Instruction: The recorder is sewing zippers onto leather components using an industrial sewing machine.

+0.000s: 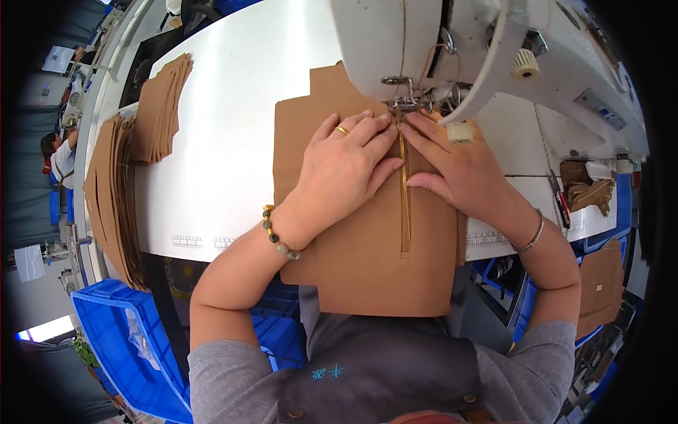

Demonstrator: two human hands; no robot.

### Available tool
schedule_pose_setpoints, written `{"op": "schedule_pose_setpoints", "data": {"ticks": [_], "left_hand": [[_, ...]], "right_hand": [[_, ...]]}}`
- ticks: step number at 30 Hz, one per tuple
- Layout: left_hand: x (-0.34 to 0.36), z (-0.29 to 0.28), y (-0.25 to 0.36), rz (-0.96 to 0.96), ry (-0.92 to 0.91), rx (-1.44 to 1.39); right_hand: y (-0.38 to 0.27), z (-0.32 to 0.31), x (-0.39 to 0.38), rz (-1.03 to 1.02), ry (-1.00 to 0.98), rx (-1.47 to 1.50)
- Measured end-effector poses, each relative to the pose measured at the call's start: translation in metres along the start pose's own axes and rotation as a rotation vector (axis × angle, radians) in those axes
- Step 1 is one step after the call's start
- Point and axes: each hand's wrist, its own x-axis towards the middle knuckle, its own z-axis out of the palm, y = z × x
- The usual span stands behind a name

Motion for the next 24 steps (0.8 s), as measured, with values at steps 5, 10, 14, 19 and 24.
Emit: {"op": "schedule_pose_setpoints", "data": {"ticks": [5, 10, 14, 19, 24], "left_hand": [[0.0, -0.001, 0.0, 0.009, 0.01, 0.009], [0.002, -0.001, -0.001, 0.003, 0.009, 0.011], [0.003, -0.002, -0.001, 0.002, 0.006, 0.002], [0.002, -0.001, -0.002, 0.01, 0.031, -0.006], [0.003, 0.0, -0.002, 0.007, 0.017, -0.02]], "right_hand": [[0.001, 0.0, -0.001, -0.001, 0.007, 0.003], [0.002, 0.002, 0.0, 0.016, 0.008, -0.008], [0.005, -0.005, 0.006, -0.018, 0.069, -0.019], [0.03, -0.032, 0.015, 0.283, 0.409, 0.096], [0.029, -0.036, 0.019, 0.365, 0.512, 0.304]]}}
